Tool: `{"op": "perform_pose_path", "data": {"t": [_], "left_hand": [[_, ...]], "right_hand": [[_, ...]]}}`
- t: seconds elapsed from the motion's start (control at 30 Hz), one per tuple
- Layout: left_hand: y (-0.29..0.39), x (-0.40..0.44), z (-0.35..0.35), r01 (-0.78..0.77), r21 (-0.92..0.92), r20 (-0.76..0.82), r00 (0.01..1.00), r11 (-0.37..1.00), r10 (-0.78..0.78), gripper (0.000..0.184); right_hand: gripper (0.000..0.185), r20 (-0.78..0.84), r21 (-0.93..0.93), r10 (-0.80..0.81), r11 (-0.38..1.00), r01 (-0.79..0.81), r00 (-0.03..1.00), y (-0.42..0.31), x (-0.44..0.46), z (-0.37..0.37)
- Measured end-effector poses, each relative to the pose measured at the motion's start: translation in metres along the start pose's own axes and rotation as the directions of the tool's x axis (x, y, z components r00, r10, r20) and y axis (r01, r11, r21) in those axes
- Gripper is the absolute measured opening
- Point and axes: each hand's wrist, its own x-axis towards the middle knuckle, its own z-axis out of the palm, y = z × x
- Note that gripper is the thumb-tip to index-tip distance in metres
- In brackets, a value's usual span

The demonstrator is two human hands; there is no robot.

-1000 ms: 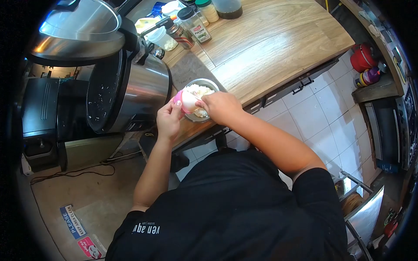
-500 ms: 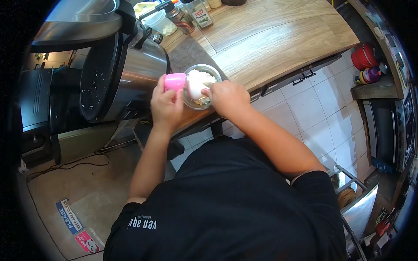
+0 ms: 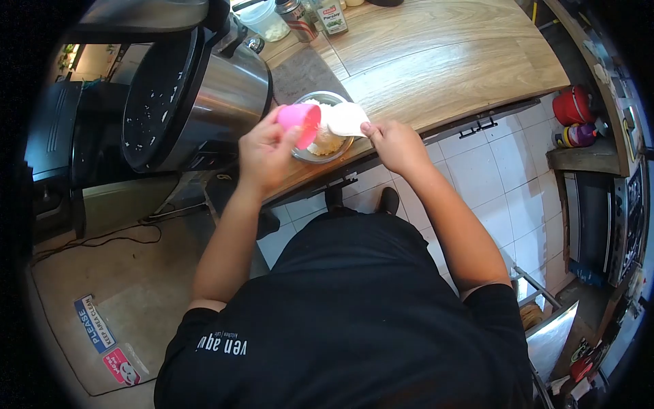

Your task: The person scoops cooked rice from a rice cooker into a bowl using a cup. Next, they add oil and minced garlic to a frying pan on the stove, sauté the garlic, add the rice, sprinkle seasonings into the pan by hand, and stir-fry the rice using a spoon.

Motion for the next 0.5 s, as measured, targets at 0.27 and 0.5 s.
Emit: {"op": "perform_pose_path", "data": {"t": [0.27, 0.5], "left_hand": [[-0.032, -0.004, 0.034, -0.289, 0.368, 0.046, 0.955, 0.884, 0.293, 0.024], [-0.018, 0.009, -0.026, 0.258, -0.390, -0.025, 0.956, 0.884, -0.291, 0.028]], "right_hand": [[0.054, -0.054, -0.304, 0.007, 0.952, -0.023, 0.999, -0.022, 0.004, 0.003], [0.059, -0.139, 0.176, -0.054, 0.981, 0.079, 0.989, -0.012, 0.005, -0.018]]}}
